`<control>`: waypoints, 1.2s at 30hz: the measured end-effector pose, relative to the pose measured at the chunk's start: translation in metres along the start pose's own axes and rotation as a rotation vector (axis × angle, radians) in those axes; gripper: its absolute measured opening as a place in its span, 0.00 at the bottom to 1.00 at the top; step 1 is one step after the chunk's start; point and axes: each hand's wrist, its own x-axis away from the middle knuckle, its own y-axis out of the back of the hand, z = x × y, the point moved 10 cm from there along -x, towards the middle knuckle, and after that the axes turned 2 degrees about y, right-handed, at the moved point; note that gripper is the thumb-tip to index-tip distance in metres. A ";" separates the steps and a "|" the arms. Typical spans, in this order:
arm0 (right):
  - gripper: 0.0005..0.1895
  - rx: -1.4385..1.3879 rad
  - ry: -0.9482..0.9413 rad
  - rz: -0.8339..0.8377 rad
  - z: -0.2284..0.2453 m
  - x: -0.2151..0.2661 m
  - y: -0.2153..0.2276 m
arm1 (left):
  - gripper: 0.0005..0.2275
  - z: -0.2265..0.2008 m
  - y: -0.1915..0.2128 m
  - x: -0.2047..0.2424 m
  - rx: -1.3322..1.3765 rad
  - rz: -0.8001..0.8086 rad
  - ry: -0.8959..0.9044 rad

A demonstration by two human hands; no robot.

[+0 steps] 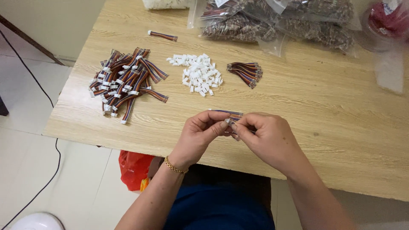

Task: Assembling ribbon cables into plastic connector housings

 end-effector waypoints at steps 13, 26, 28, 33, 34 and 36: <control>0.06 0.176 0.155 -0.050 0.006 0.005 -0.001 | 0.10 -0.002 0.003 0.004 -0.035 -0.041 -0.018; 0.06 0.181 0.127 -0.003 0.002 0.001 -0.006 | 0.10 0.006 0.013 0.005 -0.120 -0.043 0.014; 0.06 0.168 0.164 0.014 -0.002 0.000 -0.008 | 0.10 0.012 0.014 0.003 -0.123 -0.035 0.026; 0.05 0.075 0.036 0.062 -0.010 0.003 -0.008 | 0.12 0.006 0.004 0.003 -0.016 -0.042 0.039; 0.06 0.060 0.018 0.070 -0.016 0.002 -0.009 | 0.12 0.007 0.001 0.004 0.006 -0.026 0.060; 0.06 0.080 0.036 0.072 -0.010 0.004 -0.012 | 0.11 0.014 0.004 0.004 0.038 -0.023 0.077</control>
